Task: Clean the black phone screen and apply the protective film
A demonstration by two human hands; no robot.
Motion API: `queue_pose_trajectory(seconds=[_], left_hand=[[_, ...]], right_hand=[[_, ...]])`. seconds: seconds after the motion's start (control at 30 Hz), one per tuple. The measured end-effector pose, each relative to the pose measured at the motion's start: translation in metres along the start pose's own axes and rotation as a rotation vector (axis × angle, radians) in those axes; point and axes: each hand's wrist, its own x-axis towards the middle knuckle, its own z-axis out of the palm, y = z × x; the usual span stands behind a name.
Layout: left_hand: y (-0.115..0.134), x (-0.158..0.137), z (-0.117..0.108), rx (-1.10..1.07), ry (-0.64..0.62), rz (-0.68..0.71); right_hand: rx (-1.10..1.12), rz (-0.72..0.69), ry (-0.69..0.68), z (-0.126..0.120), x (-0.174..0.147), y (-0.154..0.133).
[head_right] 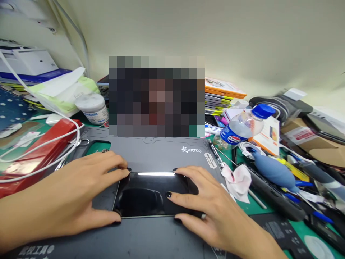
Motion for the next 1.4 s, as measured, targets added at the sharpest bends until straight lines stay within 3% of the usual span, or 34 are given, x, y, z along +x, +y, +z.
queue_pose_trajectory(seconds=[0.93,1.4], left_hand=[[-0.0008,-0.0014,0.0049,0.014,0.049,0.026],[-0.0009,0.0015,-0.0021,0.015,0.013,0.02]], right_hand=[[-0.018,0.007,0.036,-0.0029,-0.003,0.0006],[0.042,-0.001,0.043,0.0022,-0.0017,-0.0005]])
